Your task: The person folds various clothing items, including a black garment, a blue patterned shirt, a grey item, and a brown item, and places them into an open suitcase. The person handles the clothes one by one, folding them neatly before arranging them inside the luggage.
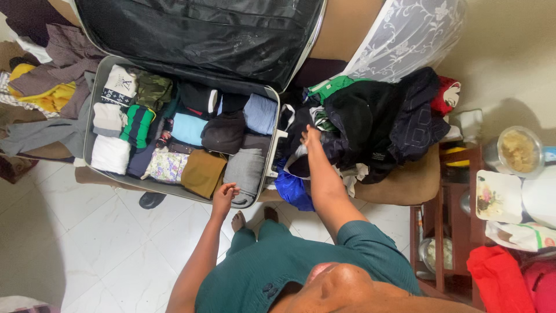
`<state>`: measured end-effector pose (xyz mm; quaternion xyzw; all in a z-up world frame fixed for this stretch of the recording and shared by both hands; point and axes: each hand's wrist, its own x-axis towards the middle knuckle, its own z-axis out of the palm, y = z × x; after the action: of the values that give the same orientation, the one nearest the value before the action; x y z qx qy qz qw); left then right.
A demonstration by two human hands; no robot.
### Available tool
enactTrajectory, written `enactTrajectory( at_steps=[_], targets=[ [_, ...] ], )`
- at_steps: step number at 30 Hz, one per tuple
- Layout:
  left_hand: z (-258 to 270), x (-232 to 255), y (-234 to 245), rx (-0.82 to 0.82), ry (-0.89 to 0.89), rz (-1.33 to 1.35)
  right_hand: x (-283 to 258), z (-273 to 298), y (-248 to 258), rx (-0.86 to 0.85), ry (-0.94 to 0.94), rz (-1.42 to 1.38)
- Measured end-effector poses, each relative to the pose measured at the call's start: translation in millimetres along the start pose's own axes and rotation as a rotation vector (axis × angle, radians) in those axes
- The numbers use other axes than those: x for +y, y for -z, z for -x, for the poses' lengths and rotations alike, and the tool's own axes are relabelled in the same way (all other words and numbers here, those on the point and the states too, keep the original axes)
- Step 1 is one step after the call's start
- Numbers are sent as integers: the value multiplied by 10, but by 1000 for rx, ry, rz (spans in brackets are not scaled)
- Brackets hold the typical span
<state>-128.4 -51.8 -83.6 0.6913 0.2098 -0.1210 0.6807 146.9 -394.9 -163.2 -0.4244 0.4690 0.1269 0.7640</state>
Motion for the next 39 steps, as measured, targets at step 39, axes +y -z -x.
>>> enactTrajectory(
  at_steps=[39],
  targets=[
    [-608, 2526, -196, -45, -529, 584, -468, 3895, -981, -245, 1462, 777]
  ],
)
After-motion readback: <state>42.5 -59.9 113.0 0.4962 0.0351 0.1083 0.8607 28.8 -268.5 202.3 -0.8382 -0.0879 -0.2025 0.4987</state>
